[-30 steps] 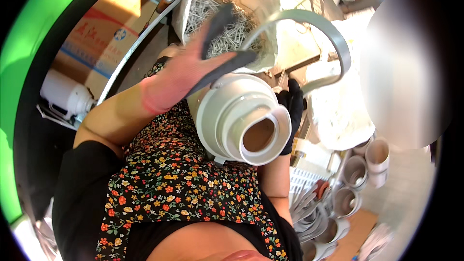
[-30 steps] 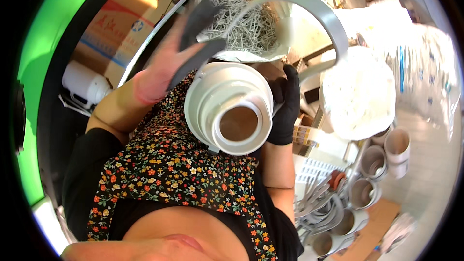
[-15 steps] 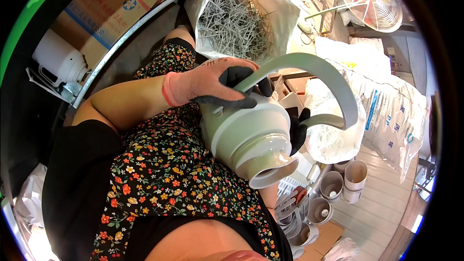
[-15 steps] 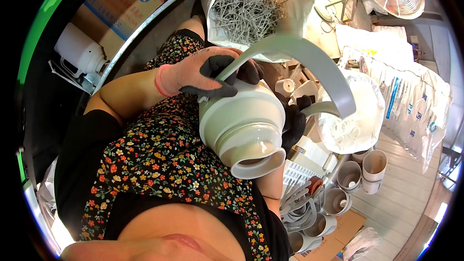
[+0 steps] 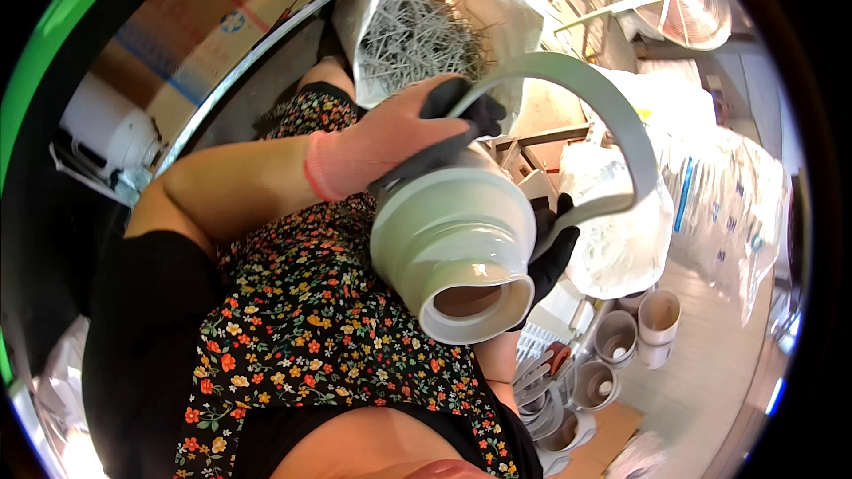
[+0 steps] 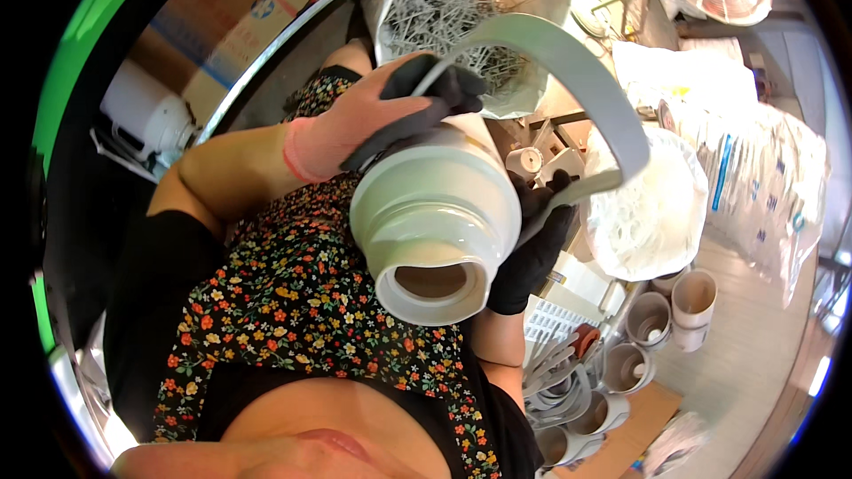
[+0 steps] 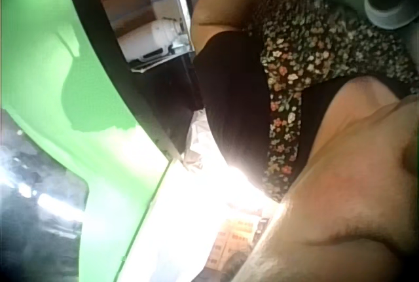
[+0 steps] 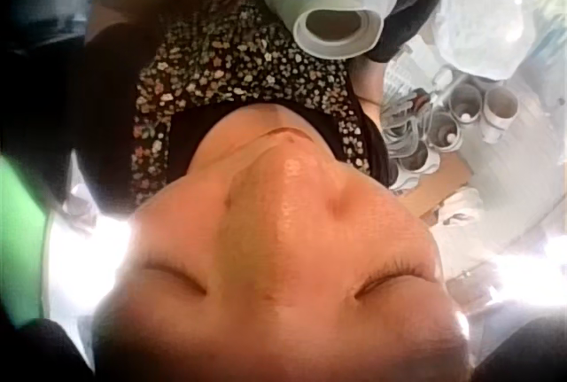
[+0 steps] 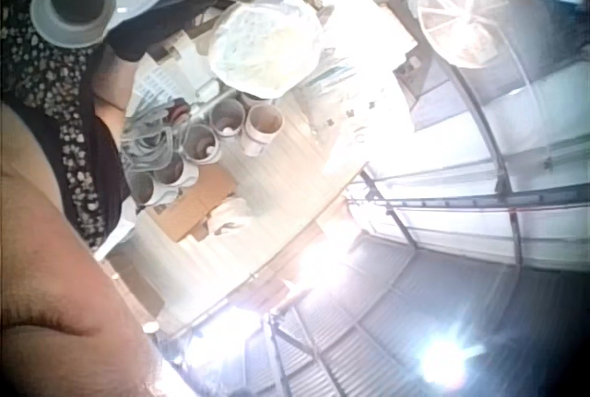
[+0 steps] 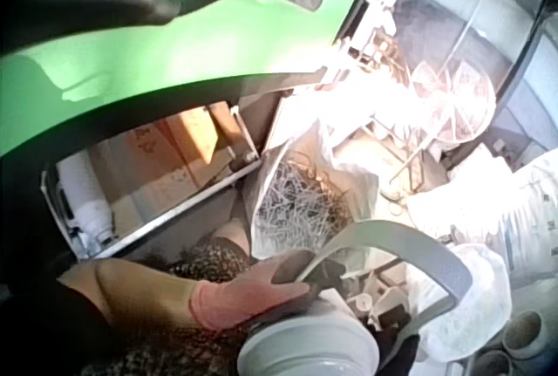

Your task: The person assembles white plastic containers by inserting a grey plastic handle into the container body. They then place a black rubber stopper into the container opening and apply a label to the side. The person repeats this process for multiple containers in a warehouse setting.

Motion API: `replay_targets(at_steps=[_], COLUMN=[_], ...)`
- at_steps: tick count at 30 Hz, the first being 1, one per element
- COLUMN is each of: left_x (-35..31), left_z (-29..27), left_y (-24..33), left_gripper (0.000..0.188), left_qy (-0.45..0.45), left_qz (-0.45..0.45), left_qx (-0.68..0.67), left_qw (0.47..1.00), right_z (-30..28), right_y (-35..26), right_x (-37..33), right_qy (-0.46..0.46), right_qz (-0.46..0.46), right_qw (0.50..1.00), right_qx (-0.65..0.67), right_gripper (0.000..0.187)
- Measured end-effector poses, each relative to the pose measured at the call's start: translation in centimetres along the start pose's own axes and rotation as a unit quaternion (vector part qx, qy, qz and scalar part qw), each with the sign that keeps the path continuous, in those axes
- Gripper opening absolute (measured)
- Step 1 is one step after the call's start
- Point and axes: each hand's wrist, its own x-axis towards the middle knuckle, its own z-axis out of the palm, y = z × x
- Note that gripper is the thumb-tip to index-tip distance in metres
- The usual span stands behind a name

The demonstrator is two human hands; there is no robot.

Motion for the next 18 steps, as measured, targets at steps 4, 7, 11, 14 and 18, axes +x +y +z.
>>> replay_targets(at_steps=[4,7,11,14,18], left_x=[0.4,2.0,4.1,5.2,6.0], left_z=[0.0,-1.2,-2.0,0.0,1.0], left_y=[2.3,0.0,-3.5,-6.1,-7.7], left_gripper=[0.029,0.030,0.032,0.034,0.037], left_qy=[0.019,-0.005,-0.036,-0.096,-0.132], left_qz=[-0.103,-0.087,-0.086,-0.120,-0.151], left_qx=[-0.112,-0.087,-0.030,-0.001,0.011], left_qw=[0.988,0.992,0.995,0.988,0.980], right_z=[-5.6,-9.2,-8.1,-11.3,-13.1], right_y=[0.3,-0.9,-2.8,-0.5,-4.4], right_x=[2.6,2.6,0.2,-2.0,-4.8], right_qy=[0.015,-0.052,-0.016,-0.047,0.028], right_qz=[-0.043,-0.162,0.073,0.090,-0.019], right_qw=[0.999,0.959,0.981,0.970,0.956], right_qx=[-0.018,-0.226,-0.181,0.220,0.290], right_gripper=[0.038,0.039,0.042,0.045,0.048])
